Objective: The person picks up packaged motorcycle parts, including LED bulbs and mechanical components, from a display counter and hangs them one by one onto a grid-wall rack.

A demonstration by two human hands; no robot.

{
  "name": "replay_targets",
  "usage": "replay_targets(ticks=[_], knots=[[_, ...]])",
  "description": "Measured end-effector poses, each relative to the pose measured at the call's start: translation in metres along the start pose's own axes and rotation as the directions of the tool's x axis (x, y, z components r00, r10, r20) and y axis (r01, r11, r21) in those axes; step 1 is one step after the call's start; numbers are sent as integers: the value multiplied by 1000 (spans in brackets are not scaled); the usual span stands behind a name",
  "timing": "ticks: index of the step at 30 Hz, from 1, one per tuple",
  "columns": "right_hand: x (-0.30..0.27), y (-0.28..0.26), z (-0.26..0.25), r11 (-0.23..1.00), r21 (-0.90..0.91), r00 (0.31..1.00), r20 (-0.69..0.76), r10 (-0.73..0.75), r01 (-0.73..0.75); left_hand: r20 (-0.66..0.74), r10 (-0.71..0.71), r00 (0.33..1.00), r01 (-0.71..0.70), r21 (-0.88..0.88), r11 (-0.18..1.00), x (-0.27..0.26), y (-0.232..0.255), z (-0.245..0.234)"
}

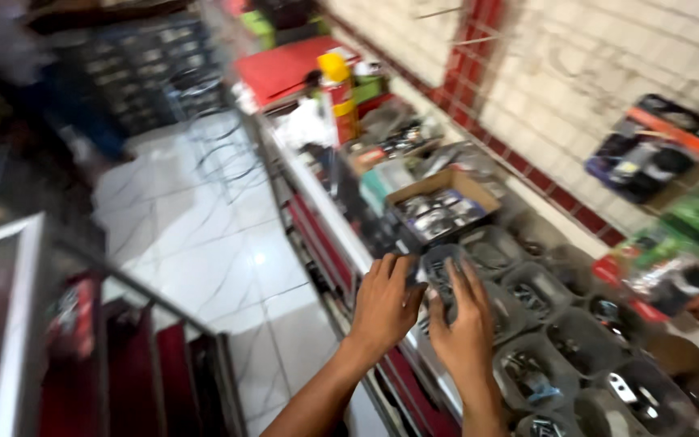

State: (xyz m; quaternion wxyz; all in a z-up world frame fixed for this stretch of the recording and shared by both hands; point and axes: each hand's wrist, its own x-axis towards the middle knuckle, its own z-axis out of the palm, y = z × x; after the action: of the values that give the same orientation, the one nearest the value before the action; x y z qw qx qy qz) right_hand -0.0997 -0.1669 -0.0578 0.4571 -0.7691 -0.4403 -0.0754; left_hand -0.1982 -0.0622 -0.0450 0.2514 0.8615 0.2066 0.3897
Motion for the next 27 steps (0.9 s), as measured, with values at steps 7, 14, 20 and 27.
replay_targets(ticks=[7, 14, 20, 27], knots=[[-49, -33, 33, 973, 201, 961, 227, -157, 112, -147, -206, 968, 227, 152, 962, -92, -5, -50], [-86, -89, 53, 944, 305, 867, 427, -257, 130, -338, -330, 881, 413, 215, 885, -162, 4, -105], [-135, -135, 61, 897, 406, 789, 486, -375, 176, -459, -410, 788, 552, 232, 801, -228, 25, -144], [-220, -194, 38, 783, 567, 639, 509, -577, 256, -622, -439, 648, 687, 229, 690, -336, 93, -196]])
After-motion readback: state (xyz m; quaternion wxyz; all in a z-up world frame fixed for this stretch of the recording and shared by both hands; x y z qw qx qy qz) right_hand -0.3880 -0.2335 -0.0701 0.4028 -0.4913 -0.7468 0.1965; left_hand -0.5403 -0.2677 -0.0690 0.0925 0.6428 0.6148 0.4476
